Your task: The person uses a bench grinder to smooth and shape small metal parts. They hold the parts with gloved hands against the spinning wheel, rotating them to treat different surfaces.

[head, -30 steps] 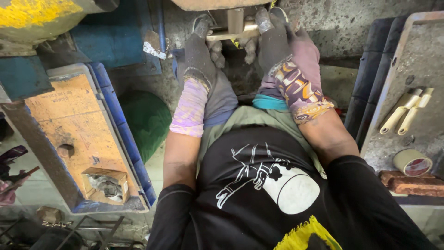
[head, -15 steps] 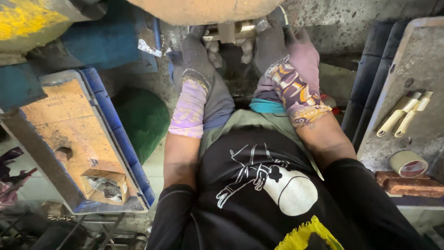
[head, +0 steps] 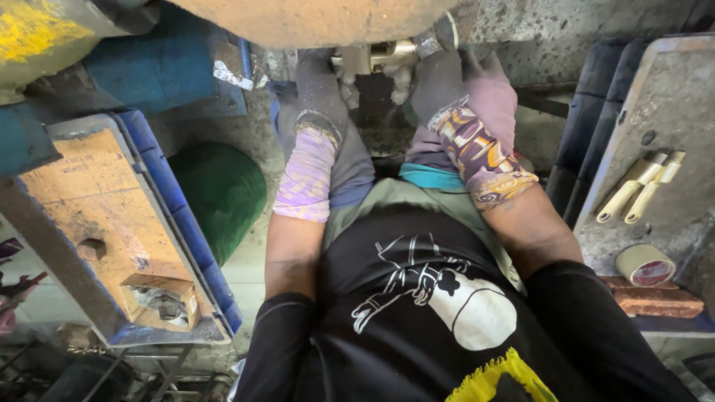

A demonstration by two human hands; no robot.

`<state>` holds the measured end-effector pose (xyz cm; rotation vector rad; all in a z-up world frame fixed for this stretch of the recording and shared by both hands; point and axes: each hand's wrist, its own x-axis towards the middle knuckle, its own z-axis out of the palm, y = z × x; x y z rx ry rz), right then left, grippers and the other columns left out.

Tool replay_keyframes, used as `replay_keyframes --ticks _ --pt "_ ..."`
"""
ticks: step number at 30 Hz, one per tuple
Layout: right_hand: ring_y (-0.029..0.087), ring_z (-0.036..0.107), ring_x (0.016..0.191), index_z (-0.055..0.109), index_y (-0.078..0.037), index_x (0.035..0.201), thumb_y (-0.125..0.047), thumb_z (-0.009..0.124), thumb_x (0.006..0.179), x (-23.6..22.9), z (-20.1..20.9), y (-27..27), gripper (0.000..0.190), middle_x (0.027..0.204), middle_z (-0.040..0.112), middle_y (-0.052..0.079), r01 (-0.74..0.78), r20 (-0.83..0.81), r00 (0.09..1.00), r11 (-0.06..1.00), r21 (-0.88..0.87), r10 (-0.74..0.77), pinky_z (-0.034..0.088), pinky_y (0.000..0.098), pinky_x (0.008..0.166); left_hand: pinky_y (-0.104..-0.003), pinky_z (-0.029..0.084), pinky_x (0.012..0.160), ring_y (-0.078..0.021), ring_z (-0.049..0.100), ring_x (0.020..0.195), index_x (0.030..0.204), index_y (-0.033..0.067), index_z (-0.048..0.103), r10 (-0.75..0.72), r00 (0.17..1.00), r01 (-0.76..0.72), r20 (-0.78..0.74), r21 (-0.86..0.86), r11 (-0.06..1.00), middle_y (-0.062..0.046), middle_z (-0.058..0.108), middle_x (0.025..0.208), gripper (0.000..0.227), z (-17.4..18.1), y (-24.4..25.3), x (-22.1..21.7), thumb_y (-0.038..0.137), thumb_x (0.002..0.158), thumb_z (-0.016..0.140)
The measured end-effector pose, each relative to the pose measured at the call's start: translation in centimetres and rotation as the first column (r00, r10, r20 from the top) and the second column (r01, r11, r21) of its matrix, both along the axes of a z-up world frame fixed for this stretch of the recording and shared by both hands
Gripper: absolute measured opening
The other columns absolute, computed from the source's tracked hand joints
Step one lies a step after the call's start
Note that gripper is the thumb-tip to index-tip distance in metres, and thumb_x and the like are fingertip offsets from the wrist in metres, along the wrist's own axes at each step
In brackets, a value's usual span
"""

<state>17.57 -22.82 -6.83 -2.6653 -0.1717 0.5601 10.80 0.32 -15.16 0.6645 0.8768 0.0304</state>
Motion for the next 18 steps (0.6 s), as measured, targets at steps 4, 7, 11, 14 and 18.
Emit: replay_keyframes --ticks 4,7,11,14,18 --pt "0.045 0.063 0.106 0.062 -0.013 0.137 -0.031 0.073 0.09 0.2 -1.0 -1.5 0.052 0.121 0.064 0.023 -0.114 0.093 0.989 0.993 0.011 0.113 0.052 0.0506 0.086 -0.036 0.036 0.035 -0.0188 0.043 0.037 0.098 0.0059 0.059 -0.031 0.971 0.049 -0.237 0.069 0.996 -0.005 0.051 0.056 0.027 -0.3 -0.3 1.3 0.03 0.104 0.049" --pt "0.043 0.065 0.109 0.064 -0.015 0.137 -0.029 0.074 0.093 -0.1 -0.7 -1.9 0.047 0.119 0.066 0.021 -0.159 0.181 0.972 0.987 0.018 0.153 0.053 0.0513 0.089 -0.036 0.035 0.031 -0.0187 0.041 0.033 0.085 0.0109 0.056 0.024 0.987 -0.002 -0.156 0.139 0.99 -0.005 0.05 0.051 0.03 0.1 -0.5 2.1 0.037 0.101 0.058" --pt "0.044 0.065 0.098 0.063 -0.01 0.133 -0.036 0.075 0.084 -0.5 0.9 -1.0 0.057 0.106 0.066 0.025 -0.139 0.221 0.965 0.989 -0.04 0.145 0.053 0.0509 0.083 -0.038 0.038 0.026 -0.0224 0.046 0.027 0.068 0.0049 0.06 -0.169 0.953 0.223 -0.25 0.208 0.952 -0.007 0.057 0.049 0.05 1.8 0.1 3.0 0.043 0.099 0.056" --pt "0.041 0.066 0.091 0.061 -0.006 0.127 -0.043 0.067 0.091 -1.4 2.0 0.2 0.052 0.101 0.068 0.026 0.01 0.008 1.0 0.986 0.165 -0.012 0.054 0.0502 0.08 -0.037 0.036 0.026 -0.0208 0.046 0.028 0.068 0.0059 0.064 -0.221 0.956 0.266 -0.192 0.249 0.931 -0.007 0.059 0.05 0.048 3.9 0.1 2.0 0.043 0.097 0.058" --pt "0.034 0.066 0.074 0.055 0.0 0.124 -0.039 0.055 0.094 -1.6 3.1 1.3 0.049 0.099 0.069 0.032 0.77 -0.801 0.579 0.22 0.599 0.153 0.056 0.0485 0.069 -0.033 0.034 0.028 -0.0168 0.045 0.032 0.076 0.007 0.063 -0.286 0.957 0.285 -0.043 0.3 0.91 -0.005 0.056 0.052 0.043 7.0 -0.2 -0.5 0.045 0.097 0.063"
